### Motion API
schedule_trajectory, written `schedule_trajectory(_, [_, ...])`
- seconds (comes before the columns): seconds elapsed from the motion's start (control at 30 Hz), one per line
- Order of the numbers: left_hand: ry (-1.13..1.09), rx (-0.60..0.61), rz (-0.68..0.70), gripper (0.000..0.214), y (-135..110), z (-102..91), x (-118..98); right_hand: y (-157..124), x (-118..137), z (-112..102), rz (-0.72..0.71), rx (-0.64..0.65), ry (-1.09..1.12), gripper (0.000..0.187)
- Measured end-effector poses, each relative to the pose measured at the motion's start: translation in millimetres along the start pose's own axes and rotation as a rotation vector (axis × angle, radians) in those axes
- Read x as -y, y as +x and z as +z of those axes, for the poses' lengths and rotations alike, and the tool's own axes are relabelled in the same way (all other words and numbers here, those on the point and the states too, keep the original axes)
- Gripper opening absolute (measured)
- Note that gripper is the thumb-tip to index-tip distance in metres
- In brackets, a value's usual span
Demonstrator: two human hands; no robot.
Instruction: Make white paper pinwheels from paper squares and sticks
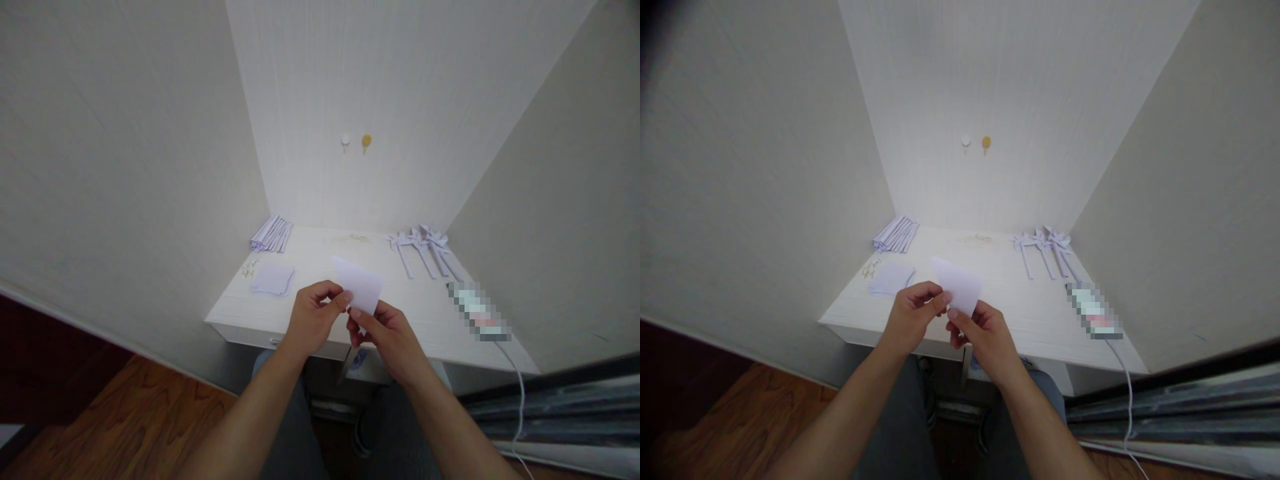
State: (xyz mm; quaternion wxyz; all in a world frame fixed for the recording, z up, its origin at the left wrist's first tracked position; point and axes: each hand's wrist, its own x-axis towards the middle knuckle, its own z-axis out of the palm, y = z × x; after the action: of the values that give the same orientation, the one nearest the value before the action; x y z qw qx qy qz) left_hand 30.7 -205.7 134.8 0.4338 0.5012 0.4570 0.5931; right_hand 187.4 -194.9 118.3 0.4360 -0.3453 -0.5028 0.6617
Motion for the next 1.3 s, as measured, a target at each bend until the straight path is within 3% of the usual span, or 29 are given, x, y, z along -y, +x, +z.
schedule_trajectory(0.43, [-0.080,-0.145,0.043,0.017,-0.8,1.7,5.7,-2.2,8.2,-9.7,-0.020,-0.008,-0.132,0.041])
schedule_trajectory(0.63, [-0.130,-0.142,0.005,0.023,2.0,2.7,2.8,-5.3,10.2,-11.0,-0.086,-0.056,-0.259,0.039])
schedule_trajectory(0.83, [-0.224,-0.159,-0.040,0.038,6.8,-8.0,1.1,-9.3,9.9,-19.6,-0.264,-0.135,-0.784,0.029])
schedule_trajectory(0.93, [-0.243,-0.138,-0.057,0.040,7.4,-11.3,2.7,-10.0,9.9,-22.7,-0.357,-0.141,-0.906,0.027])
schedule_trajectory(1.13, [-0.237,-0.134,-0.102,0.027,6.6,-10.4,0.1,-10.7,10.6,-24.6,-0.354,-0.145,-0.879,0.027])
schedule_trajectory(1.3, [-0.193,-0.129,-0.149,0.020,6.2,-10.4,-3.3,-11.5,13.6,-27.2,-0.258,-0.142,-0.668,0.030])
